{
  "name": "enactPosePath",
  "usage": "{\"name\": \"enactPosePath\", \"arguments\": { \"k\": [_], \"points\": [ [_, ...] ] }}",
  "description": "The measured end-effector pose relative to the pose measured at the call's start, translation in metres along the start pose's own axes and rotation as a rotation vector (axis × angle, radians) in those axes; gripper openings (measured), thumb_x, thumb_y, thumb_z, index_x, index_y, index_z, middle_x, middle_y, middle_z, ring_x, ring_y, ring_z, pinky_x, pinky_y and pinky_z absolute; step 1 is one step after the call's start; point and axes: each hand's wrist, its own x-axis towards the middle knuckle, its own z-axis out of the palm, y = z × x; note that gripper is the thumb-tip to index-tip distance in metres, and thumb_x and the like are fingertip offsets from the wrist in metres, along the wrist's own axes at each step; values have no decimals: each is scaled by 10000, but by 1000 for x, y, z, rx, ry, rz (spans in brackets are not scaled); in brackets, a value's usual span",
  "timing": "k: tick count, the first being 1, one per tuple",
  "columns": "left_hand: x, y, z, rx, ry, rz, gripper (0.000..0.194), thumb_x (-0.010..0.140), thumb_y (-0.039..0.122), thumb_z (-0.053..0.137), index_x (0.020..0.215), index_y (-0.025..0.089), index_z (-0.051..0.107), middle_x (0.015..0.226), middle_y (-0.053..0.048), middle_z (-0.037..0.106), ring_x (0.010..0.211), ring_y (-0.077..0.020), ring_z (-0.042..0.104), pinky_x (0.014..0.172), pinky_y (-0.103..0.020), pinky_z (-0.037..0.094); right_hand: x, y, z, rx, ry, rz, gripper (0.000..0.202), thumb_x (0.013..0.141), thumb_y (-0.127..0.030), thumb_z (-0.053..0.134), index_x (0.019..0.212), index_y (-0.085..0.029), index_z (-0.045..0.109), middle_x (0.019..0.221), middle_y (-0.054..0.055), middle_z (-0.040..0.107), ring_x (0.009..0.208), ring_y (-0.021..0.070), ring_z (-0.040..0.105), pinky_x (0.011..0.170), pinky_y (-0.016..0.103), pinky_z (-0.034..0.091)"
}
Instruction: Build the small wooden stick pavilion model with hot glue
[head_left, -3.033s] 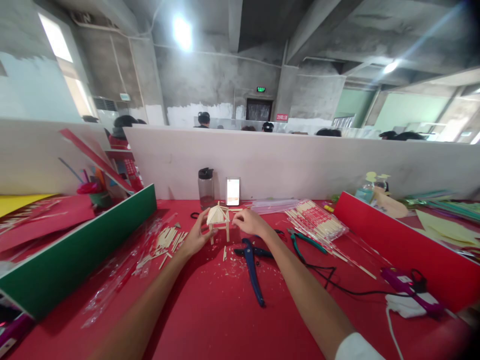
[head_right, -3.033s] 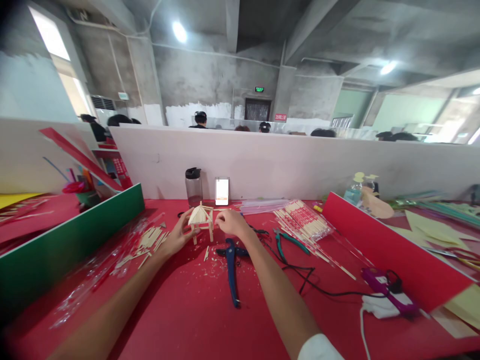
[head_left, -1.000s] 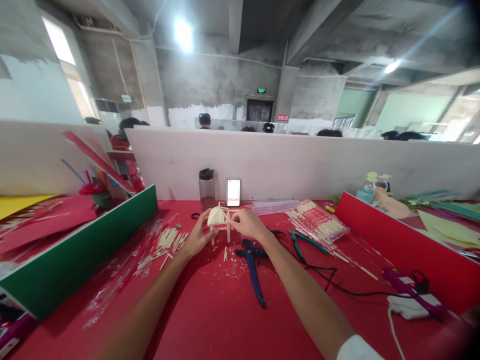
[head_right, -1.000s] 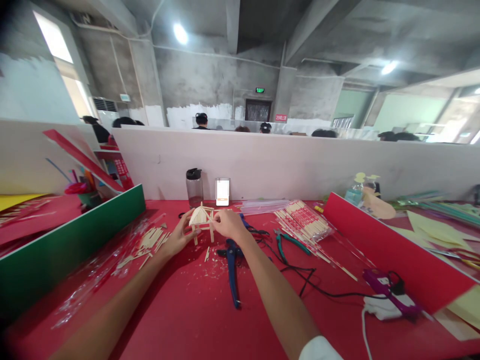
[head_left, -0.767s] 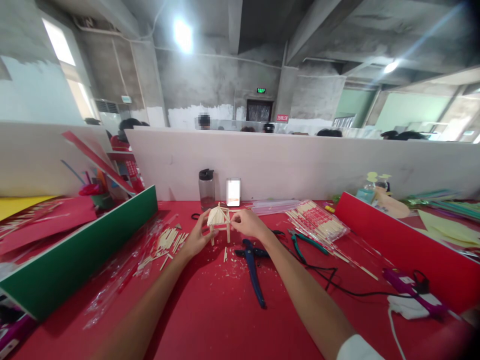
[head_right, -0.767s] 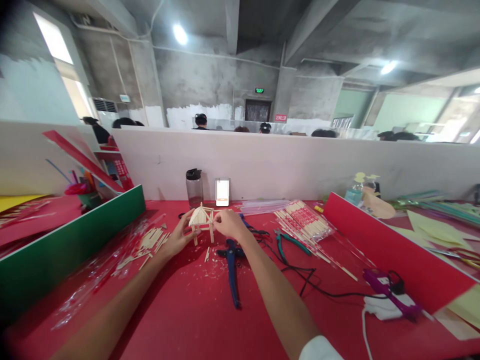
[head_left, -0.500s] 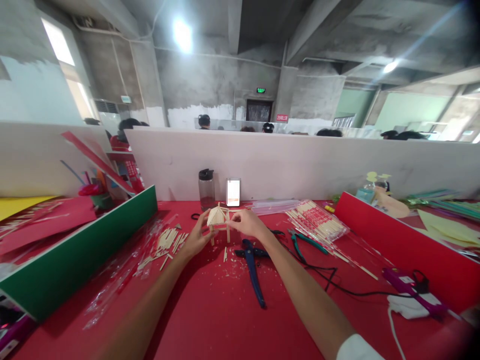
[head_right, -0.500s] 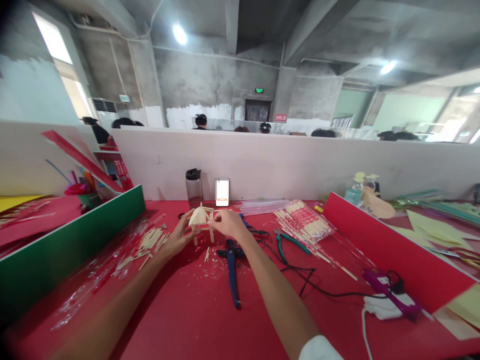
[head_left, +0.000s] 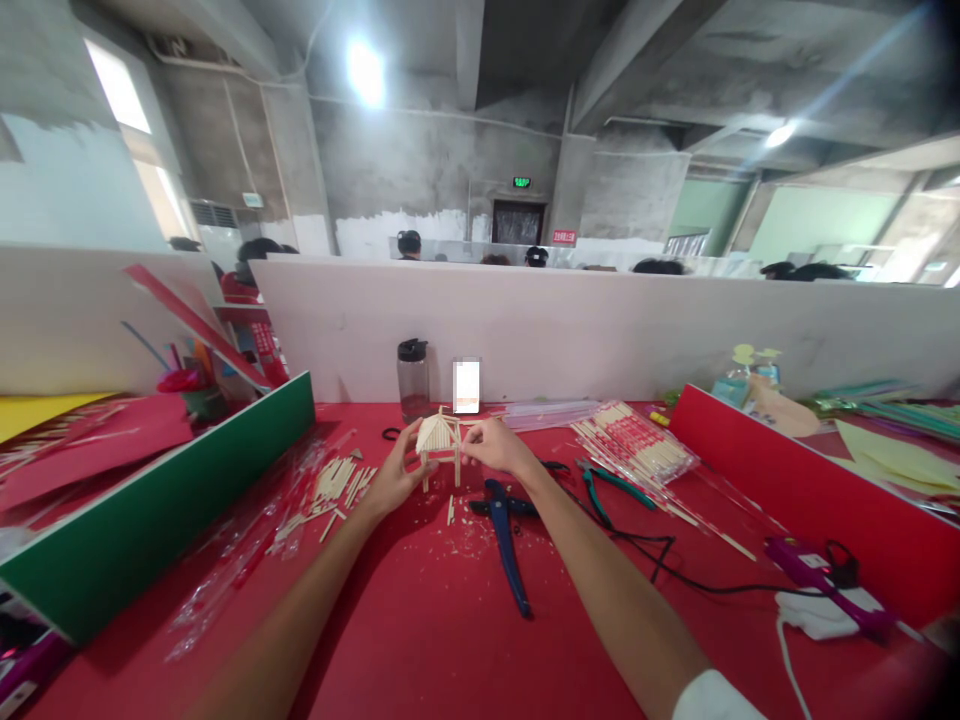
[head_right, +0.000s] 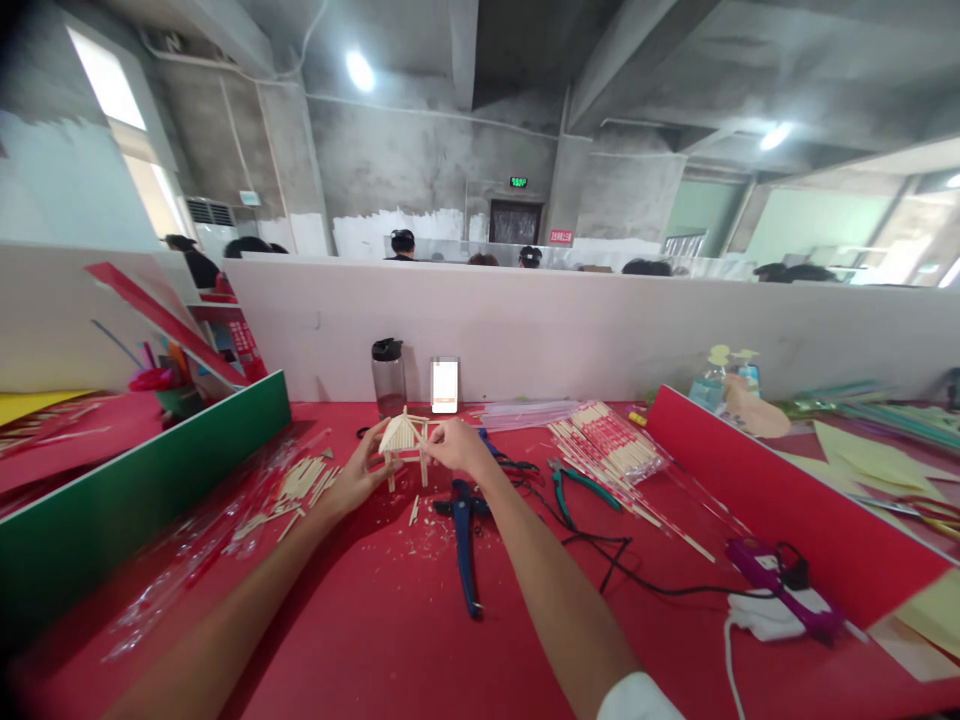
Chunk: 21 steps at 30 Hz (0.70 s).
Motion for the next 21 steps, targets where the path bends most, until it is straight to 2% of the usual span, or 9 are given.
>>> {"name": "enactPosePath", "arguments": {
  "k": [4, 11, 16, 21],
  "points": [
    [0, 0, 0, -21, 11, -19, 777, 819, 460, 680, 1472, 272, 302, 1382, -122, 521, 1265, -286, 526, 1040, -432, 447, 0, 0, 0, 13, -20, -6, 211, 846, -238, 588, 732, -150, 742, 733, 47, 751, 622, 125, 646, 577, 192, 408],
    [0, -2, -1, -14, 2, 3, 776, 825, 448, 679, 1476, 277, 293, 1382, -120, 512, 1265, -284, 521, 1051, -438, 439, -3, -6, -9, -69, -63, -23, 232, 836, -241, 578, 680, -156, 726, 672, 33, 731, 589, 122, 627, 562, 196, 391],
    [0, -1, -1, 22, -4, -2, 779, 839, 470, 654, 1485, 269, 269, 1400, -124, 498, 1280, -281, 512, 1060, -436, 436, -3, 0, -14, -16, -115, -48, 210, 836, -273, 596, 729, -149, 727, 711, 38, 742, 598, 122, 640, 562, 191, 404],
    [0, 0, -1, 43, 11, -36, 800, 821, 510, 658, 1482, 268, 279, 1418, -130, 496, 1308, -304, 491, 1066, -455, 431, -4, 12, -21, -82, -165, -23, 161, 788, -247, 633, 699, -153, 729, 681, 28, 736, 592, 125, 629, 561, 194, 400]
  ]
}}
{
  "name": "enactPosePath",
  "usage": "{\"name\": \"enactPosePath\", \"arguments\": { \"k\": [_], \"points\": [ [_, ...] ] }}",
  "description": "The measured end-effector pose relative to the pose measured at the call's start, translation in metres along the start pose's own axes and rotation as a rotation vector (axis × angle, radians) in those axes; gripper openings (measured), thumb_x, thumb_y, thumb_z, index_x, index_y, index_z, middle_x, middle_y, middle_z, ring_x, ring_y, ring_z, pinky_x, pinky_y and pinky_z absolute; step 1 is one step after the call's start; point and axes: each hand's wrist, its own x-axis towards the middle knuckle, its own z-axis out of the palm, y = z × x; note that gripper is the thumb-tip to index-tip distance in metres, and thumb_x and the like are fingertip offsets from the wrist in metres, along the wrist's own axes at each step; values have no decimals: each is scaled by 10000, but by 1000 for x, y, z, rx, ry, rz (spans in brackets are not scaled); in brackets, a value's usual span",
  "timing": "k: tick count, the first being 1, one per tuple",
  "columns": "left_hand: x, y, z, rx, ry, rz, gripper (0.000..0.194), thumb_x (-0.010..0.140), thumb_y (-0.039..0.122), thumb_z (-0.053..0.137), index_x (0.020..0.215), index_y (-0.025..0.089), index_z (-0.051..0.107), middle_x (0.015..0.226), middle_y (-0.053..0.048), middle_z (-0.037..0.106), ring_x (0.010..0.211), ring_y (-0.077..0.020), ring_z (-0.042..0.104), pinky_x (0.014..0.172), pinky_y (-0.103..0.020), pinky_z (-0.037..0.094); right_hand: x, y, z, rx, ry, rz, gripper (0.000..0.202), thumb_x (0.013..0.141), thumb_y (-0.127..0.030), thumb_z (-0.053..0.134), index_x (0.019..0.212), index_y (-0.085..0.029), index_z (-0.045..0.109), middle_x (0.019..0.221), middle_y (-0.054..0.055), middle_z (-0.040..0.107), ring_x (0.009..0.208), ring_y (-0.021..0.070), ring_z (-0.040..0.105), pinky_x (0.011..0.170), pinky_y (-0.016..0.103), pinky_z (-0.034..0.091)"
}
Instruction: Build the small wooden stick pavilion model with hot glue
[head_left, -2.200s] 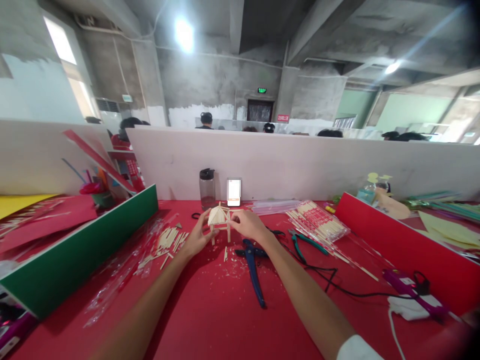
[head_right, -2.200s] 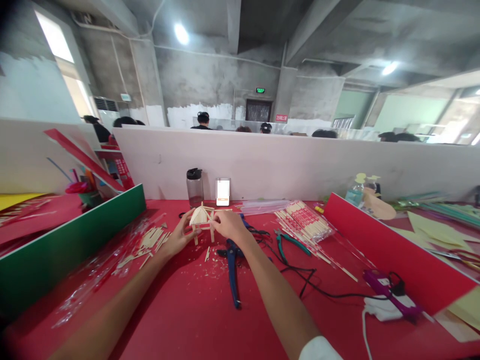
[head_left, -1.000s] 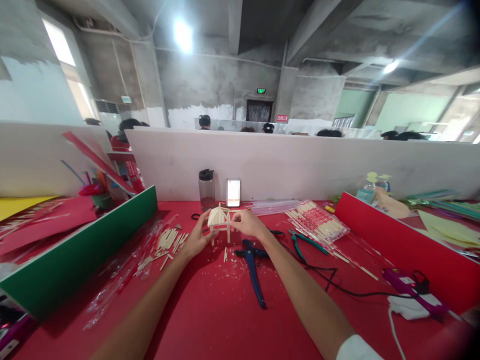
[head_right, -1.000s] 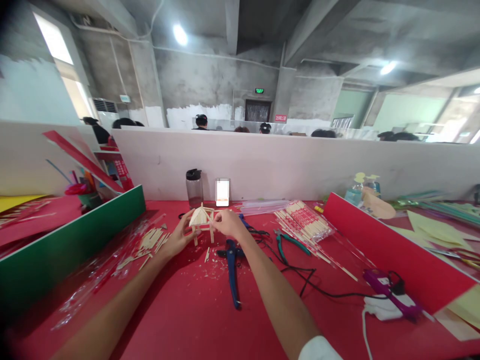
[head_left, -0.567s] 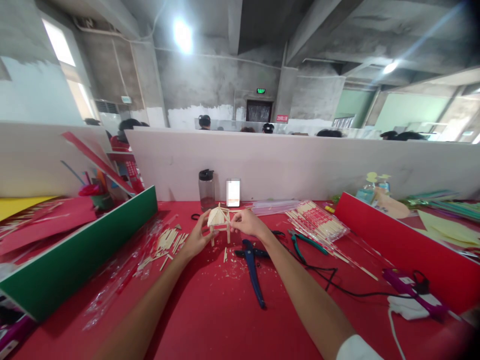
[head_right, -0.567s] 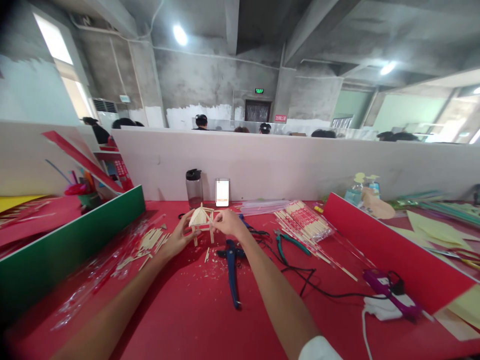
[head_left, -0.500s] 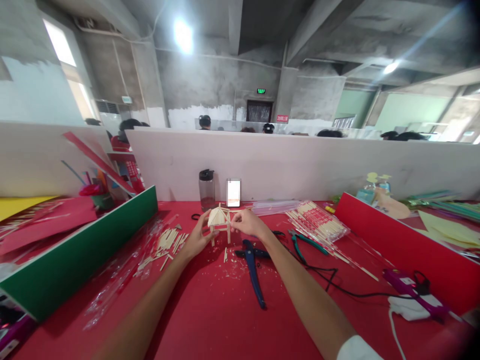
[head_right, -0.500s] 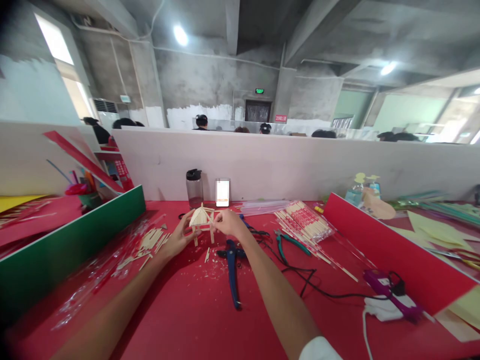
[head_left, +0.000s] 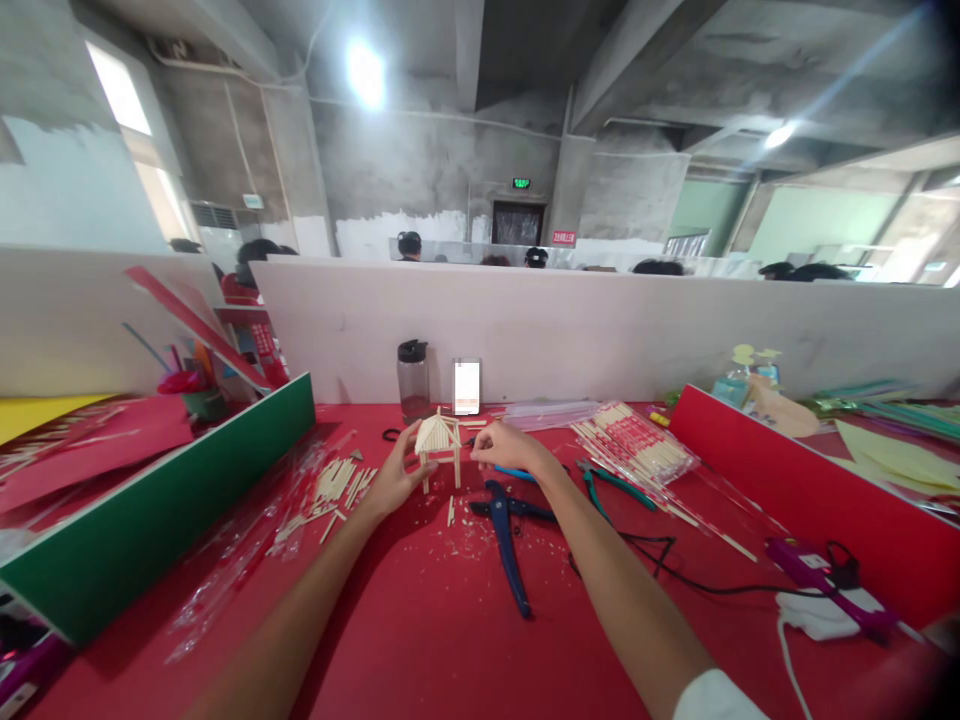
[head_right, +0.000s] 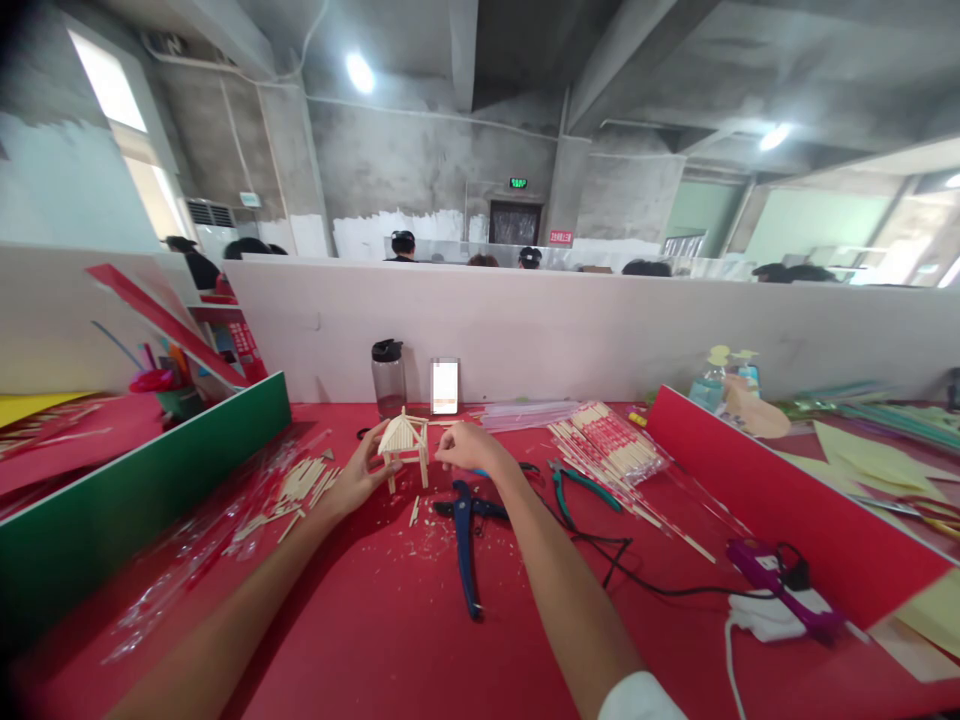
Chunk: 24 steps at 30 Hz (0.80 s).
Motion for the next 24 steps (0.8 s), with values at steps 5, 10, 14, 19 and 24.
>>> {"name": "enactPosePath", "arguments": {
  "k": [5, 10, 14, 19, 24],
  "points": [
    [-1, 0, 0, -10, 8, -9, 787, 818, 497, 668, 1471, 257, 301, 1446, -131, 475, 1321, -308, 480, 1075, -455, 426, -8, 39, -23, 23, 161, 191, 133, 732, -255, 682, 636, -166, 707, 585, 10, 699, 519, 127, 604, 537, 206, 401],
    [0, -4, -1, 8, 6, 3, 802, 822, 496, 667, 1482, 252, 284, 1443, -136, 475, 1326, -302, 473, 1080, -449, 419, -39, 93, -63, 39, 633, 370, 244, 838, -325, 550, 724, -149, 675, 660, 63, 707, 600, 149, 630, 597, 226, 437],
    [2, -7, -1, 15, 9, 18, 811, 807, 495, 685, 1478, 257, 297, 1456, -133, 465, 1319, -305, 479, 1094, -461, 401, -63, 119, -86, 177, 999, 397, 430, 917, -465, 362, 779, -150, 622, 696, 85, 687, 563, 143, 590, 540, 234, 425],
    [1, -5, 0, -14, 1, -12, 799, 821, 482, 671, 1483, 270, 278, 1471, -134, 445, 1332, -297, 468, 1096, -463, 400, -50, 93, -80, 436, 799, 214, 431, 884, -515, 473, 786, -133, 646, 654, 66, 665, 502, 113, 546, 490, 216, 406],
    [0, -5, 0, -14, 6, -16, 795, 821, 473, 666, 1488, 287, 276, 1470, -130, 442, 1333, -303, 466, 1062, -470, 438, -16, 28, -41, 268, 197, -101, 263, 878, -350, 569, 986, -153, 705, 875, 60, 741, 672, 122, 638, 667, 231, 493]
  ]
}}
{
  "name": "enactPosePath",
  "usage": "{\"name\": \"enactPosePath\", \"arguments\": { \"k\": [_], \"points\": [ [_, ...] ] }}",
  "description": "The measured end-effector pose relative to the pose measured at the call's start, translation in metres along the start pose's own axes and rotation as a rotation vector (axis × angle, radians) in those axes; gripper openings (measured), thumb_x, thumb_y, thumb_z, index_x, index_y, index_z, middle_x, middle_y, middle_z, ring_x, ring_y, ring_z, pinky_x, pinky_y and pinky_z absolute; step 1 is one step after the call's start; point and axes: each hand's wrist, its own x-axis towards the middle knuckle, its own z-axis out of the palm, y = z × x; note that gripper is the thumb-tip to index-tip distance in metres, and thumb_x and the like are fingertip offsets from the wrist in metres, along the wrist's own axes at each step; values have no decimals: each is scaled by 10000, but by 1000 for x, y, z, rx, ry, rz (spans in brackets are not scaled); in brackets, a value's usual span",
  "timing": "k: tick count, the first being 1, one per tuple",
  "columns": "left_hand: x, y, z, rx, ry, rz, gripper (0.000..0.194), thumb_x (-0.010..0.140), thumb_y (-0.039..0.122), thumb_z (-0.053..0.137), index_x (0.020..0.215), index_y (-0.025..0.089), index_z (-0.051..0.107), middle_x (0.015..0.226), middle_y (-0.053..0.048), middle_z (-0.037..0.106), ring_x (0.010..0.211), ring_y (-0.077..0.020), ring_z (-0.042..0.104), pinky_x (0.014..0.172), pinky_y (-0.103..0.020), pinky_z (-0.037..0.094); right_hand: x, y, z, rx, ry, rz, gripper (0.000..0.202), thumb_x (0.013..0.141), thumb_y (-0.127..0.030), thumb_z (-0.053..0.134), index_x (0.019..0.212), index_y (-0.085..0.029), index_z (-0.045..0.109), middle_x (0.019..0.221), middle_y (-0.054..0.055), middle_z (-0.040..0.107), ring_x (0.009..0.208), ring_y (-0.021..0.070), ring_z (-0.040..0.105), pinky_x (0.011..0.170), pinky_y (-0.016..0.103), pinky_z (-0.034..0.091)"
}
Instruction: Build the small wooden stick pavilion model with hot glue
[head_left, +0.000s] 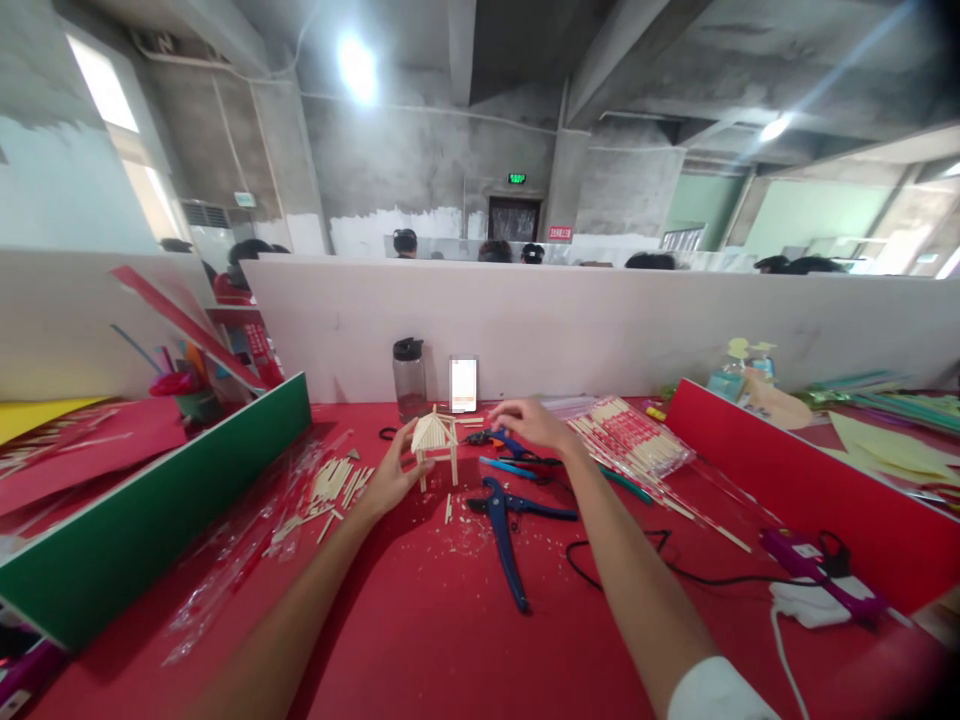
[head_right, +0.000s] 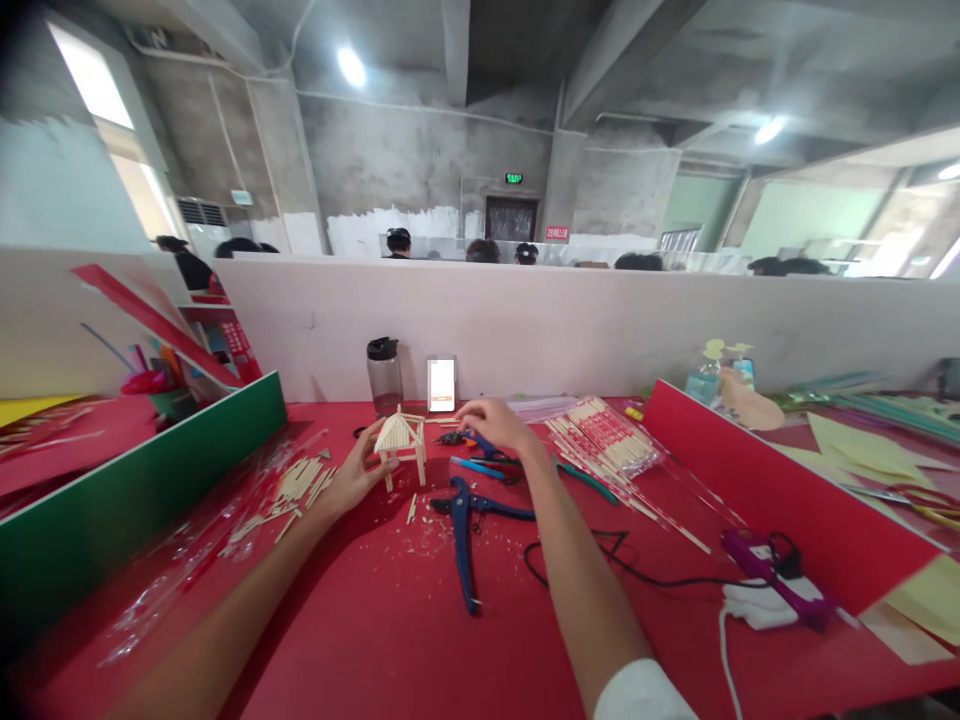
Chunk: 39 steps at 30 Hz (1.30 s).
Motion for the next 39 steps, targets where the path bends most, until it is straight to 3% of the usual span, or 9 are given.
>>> {"name": "enactPosePath", "arguments": {
  "k": [4, 8, 16, 21, 25, 29, 31, 34, 39],
  "points": [
    [0, 1, 0, -17, -8, 17, 787, 828, 467, 662, 1489, 297, 269, 1478, -125, 437, 1323, -297, 477, 1059, -467, 441, 13, -24, 47, -131, 1, -77, 254, 786, -337, 716, 981, -175, 723, 878, 44, 738, 803, 151, 668, 726, 227, 477],
    [0, 2, 0, -27, -5, 22, 784, 819, 470, 676, 1477, 286, 292, 1470, -124, 446, 1328, -303, 471, 1074, -474, 424, 16, -31, 66, -250, 70, -89, 129, 837, -277, 669, 905, -189, 735, 854, 36, 742, 774, 142, 664, 719, 220, 449],
    [1, -3, 0, 14, 6, 13, 793, 814, 468, 681, 1480, 282, 291, 1491, -123, 427, 1358, -303, 437, 1083, -459, 416, 8, -18, 36, -477, 64, 94, 88, 846, -243, 654, 837, -201, 731, 796, 38, 736, 728, 153, 648, 642, 216, 394],
    [0, -1, 0, 13, 4, 8, 787, 824, 472, 670, 1485, 281, 287, 1466, -123, 451, 1326, -297, 473, 1065, -448, 437, -3, 6, 5, -595, 177, 262, 141, 814, -319, 697, 749, -199, 731, 736, 51, 725, 678, 171, 630, 605, 236, 371],
    [-1, 1, 0, -2, -4, 26, 753, 836, 468, 655, 1478, 295, 301, 1482, -112, 436, 1332, -291, 467, 1054, -438, 448, -2, 6, 3, -485, 151, 194, 340, 864, -453, 620, 707, -167, 712, 659, 45, 698, 615, 158, 612, 597, 236, 391],
    [-1, 4, 0, -15, -17, 9, 768, 836, 483, 649, 1482, 288, 283, 1480, -123, 437, 1300, -294, 500, 1018, -433, 477, 9, -10, 33, -255, 71, 41, 272, 858, -427, 647, 909, -174, 732, 862, 54, 746, 777, 161, 670, 690, 223, 451],
    [-1, 7, 0, -10, -18, 19, 759, 837, 486, 647, 1478, 291, 290, 1481, -118, 439, 1298, -293, 502, 1031, -431, 464, 16, -14, 52, -183, 57, 7, 255, 836, -372, 686, 999, -180, 725, 948, 65, 748, 852, 172, 682, 754, 235, 475],
    [-1, 8, 0, 2, -15, 31, 757, 837, 488, 648, 1476, 288, 296, 1461, -118, 462, 1292, -295, 508, 1041, -432, 451, 22, -11, 73, -122, 60, 8, 264, 898, -216, 575, 1134, -200, 693, 960, 52, 750, 841, 161, 691, 782, 252, 495],
    [0, 7, 0, -28, -19, 6, 790, 828, 485, 658, 1482, 272, 269, 1447, -129, 468, 1293, -298, 504, 1019, -430, 472, 23, -1, 82, 63, -20, -141, 400, 814, -69, 565, 1157, -216, 707, 1048, 43, 749, 911, 179, 698, 838, 272, 519]
  ]
}}
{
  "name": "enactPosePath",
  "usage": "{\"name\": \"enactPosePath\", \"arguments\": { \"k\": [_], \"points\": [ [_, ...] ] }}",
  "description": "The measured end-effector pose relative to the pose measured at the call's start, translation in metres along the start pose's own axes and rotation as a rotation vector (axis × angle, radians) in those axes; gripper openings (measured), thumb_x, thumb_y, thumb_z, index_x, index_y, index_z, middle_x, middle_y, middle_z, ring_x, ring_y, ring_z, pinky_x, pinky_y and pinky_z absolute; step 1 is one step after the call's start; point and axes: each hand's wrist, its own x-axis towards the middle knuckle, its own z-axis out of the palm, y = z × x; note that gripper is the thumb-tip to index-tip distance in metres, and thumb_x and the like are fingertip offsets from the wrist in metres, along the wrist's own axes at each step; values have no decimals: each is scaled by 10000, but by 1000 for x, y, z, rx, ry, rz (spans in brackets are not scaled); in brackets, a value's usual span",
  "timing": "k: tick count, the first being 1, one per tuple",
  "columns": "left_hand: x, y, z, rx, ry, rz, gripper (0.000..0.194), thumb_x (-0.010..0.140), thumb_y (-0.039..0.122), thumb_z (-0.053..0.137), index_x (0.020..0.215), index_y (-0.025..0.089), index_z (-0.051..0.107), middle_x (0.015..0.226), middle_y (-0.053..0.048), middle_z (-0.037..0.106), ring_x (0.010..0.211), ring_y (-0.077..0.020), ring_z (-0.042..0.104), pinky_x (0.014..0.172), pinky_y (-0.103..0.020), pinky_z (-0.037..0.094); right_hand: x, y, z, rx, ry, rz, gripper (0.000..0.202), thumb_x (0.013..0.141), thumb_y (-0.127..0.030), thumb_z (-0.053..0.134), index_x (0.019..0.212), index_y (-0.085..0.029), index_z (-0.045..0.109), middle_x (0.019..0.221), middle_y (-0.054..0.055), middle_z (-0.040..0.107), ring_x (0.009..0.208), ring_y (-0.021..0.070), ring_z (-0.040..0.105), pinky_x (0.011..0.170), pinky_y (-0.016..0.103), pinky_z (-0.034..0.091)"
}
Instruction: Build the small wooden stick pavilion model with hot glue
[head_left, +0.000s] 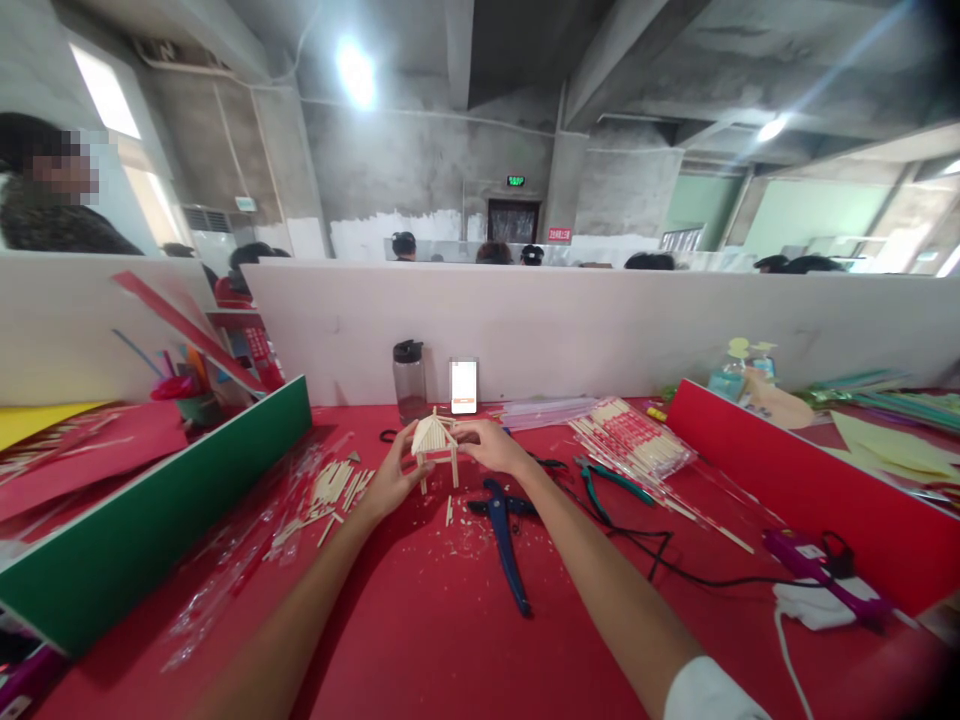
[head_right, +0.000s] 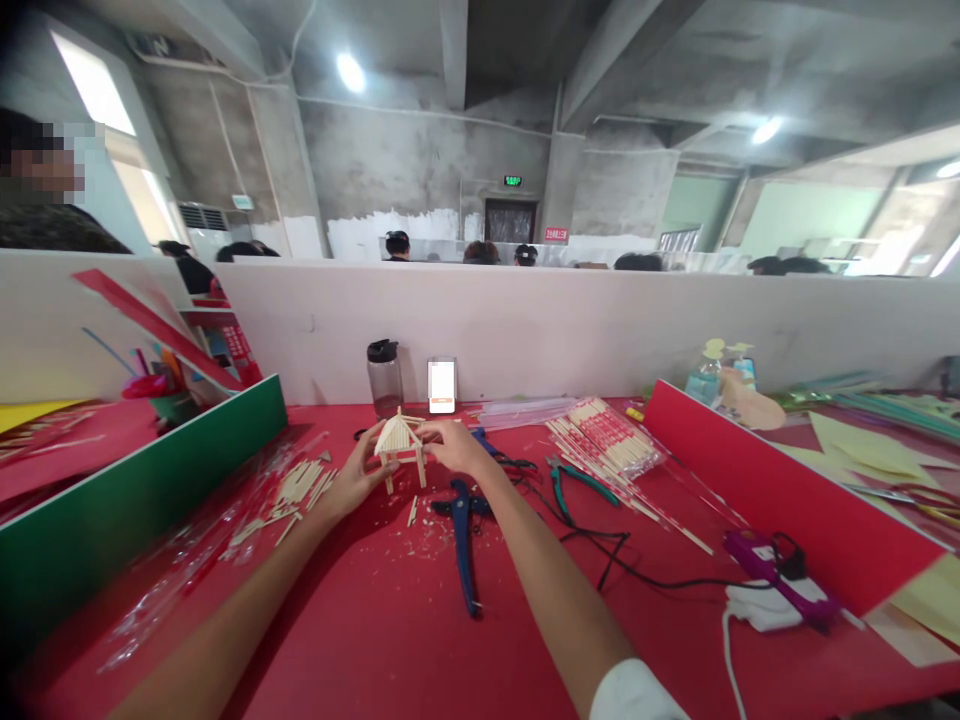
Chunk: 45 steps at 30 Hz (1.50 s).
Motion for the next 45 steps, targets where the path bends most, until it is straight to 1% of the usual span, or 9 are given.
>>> {"name": "enactPosePath", "arguments": {
  "k": [8, 20, 24, 32, 35, 39, 41, 43, 45],
  "points": [
    [1, -3, -2, 16, 10, -12, 801, 813, 483, 674, 1479, 270, 283, 1489, -132, 423, 1332, -305, 465, 1064, -450, 433, -3, 18, 1, -47, 104, -105, 276, 804, -165, 630, 1022, -241, 780, 1017, 44, 764, 971, 239, 701, 887, 336, 521],
    [2, -8, -2, 54, 12, 28, 801, 809, 488, 678, 1478, 274, 294, 1485, -122, 440, 1333, -303, 466, 1065, -441, 432, -9, 9, -5, -7, 168, -79, 221, 876, -343, 618, 905, -180, 764, 824, 49, 739, 747, 164, 653, 734, 253, 481],
    [2, -8, -1, 20, 11, 5, 809, 815, 480, 676, 1486, 267, 277, 1471, -127, 450, 1315, -294, 489, 1047, -434, 454, -9, 6, -9, 40, 95, -52, 220, 861, -361, 641, 862, -161, 734, 774, 40, 706, 704, 151, 616, 691, 248, 462],
    [0, -3, -1, 19, 6, 13, 784, 834, 468, 657, 1488, 273, 273, 1445, -129, 476, 1301, -292, 501, 1040, -434, 457, -28, -7, -50, 237, -296, 52, 258, 773, -410, 731, 830, -159, 715, 773, 39, 710, 709, 150, 630, 685, 253, 481],
    [0, -1, -1, 19, 5, 14, 769, 837, 465, 652, 1483, 274, 281, 1459, -124, 461, 1317, -288, 485, 1052, -427, 448, -32, 1, -64, 346, -127, 68, 293, 751, -448, 748, 772, -164, 685, 722, 26, 690, 620, 124, 590, 620, 241, 468],
    [1, -4, -2, 25, 12, 4, 787, 829, 467, 656, 1487, 269, 273, 1466, -130, 449, 1320, -296, 482, 1055, -443, 446, -30, 28, -79, 512, 451, 92, 394, 732, -558, 730, 693, -183, 615, 501, -47, 525, 449, 82, 438, 485, 214, 374],
    [1, -6, -2, 27, 17, 0, 792, 818, 465, 669, 1482, 269, 286, 1462, -129, 455, 1323, -300, 479, 1059, -448, 442, -28, 40, -84, 522, 656, 138, 414, 779, -586, 663, 721, -179, 628, 433, -69, 432, 405, 76, 363, 438, 210, 320],
    [1, -7, -2, 25, 21, 3, 781, 812, 458, 677, 1474, 275, 305, 1460, -126, 459, 1322, -301, 481, 1065, -454, 434, -28, 46, -86, 516, 694, 223, 377, 830, -540, 607, 837, -166, 656, 475, -42, 510, 423, 82, 400, 428, 202, 314],
    [1, -7, -1, 16, 26, 11, 770, 812, 449, 682, 1469, 281, 316, 1461, -125, 459, 1320, -299, 484, 1071, -461, 426, -28, 45, -83, 509, 578, 320, 312, 848, -434, 587, 1008, -172, 641, 670, 19, 668, 507, 96, 511, 452, 191, 356]
  ]
}}
